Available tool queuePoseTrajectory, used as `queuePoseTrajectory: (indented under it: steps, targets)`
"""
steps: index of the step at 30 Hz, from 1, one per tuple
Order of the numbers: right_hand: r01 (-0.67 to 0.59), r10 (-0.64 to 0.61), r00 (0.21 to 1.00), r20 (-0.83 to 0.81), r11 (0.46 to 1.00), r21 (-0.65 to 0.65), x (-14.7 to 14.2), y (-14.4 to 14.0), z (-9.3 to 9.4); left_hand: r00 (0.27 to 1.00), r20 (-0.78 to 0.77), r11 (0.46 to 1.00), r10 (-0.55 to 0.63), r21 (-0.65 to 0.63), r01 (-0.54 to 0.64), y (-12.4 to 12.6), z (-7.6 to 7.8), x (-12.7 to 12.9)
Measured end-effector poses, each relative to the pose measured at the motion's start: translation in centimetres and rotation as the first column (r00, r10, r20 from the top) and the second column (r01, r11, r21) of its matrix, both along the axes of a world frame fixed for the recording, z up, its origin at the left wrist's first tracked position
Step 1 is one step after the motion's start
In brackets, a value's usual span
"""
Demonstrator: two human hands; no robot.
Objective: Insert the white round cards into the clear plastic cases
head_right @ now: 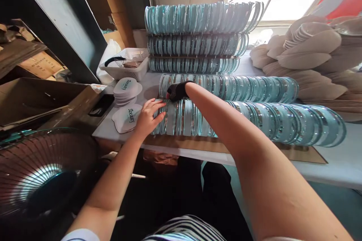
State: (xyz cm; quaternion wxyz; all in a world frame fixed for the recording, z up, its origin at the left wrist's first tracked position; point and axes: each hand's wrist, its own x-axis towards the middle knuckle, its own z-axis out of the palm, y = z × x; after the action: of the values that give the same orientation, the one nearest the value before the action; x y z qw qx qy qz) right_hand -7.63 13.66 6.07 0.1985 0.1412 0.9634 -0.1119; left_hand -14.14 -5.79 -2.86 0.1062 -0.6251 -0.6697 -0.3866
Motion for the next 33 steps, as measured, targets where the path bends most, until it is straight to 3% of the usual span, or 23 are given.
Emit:
queuePoseTrajectory:
  steps: [9,12,16,19,22,26,28,30,33]
  targets:
    - [-0.094,0.092,0.996,0.019,0.980,0.173,-0.5,-1.4,0.6,0.999,-0.036,0.999,-0.035,-0.020,0.034,0.3,0.0,-0.3]
    - [-0.048,0.075,0.992,-0.104,0.969,0.244,0.7,-2.2,1.1,0.999,-0.039,0.999,-0.031,-0.014,0.031,0.4,0.0,-0.2]
    - [0.057,0.029,0.940,-0.339,0.969,0.241,4.7,-5.2,1.2,1.000,-0.017,1.000,0.017,-0.024,-0.017,0.3,0.0,-0.1]
    - [0.155,-0.017,0.869,-0.495,0.959,0.239,8.3,-8.9,-0.5,1.000,-0.009,1.000,0.016,-0.013,-0.016,0.3,0.0,0.0]
    - [0.229,-0.066,0.869,-0.491,0.933,0.279,10.9,-12.6,-4.2,1.000,-0.021,1.000,0.014,-0.006,-0.014,0.3,-0.1,0.0]
    - [0.120,0.000,0.918,-0.397,0.953,0.277,12.4,-15.6,-10.4,0.999,-0.016,0.999,0.029,-0.037,-0.029,0.4,-0.3,-0.3]
    - [0.122,0.010,0.908,-0.420,0.950,0.286,12.9,-16.2,-12.6,0.999,-0.018,0.998,0.027,-0.056,-0.028,0.2,-0.2,-0.4]
    - [0.137,0.015,0.889,-0.458,0.945,0.297,13.6,-16.1,-13.3,0.999,-0.033,0.996,0.038,-0.073,-0.041,-0.2,0.4,-0.1]
    - [0.155,0.002,0.862,-0.506,0.951,0.267,14.9,-14.2,-10.7,0.992,-0.106,0.990,0.074,-0.115,-0.086,-0.5,1.9,1.3]
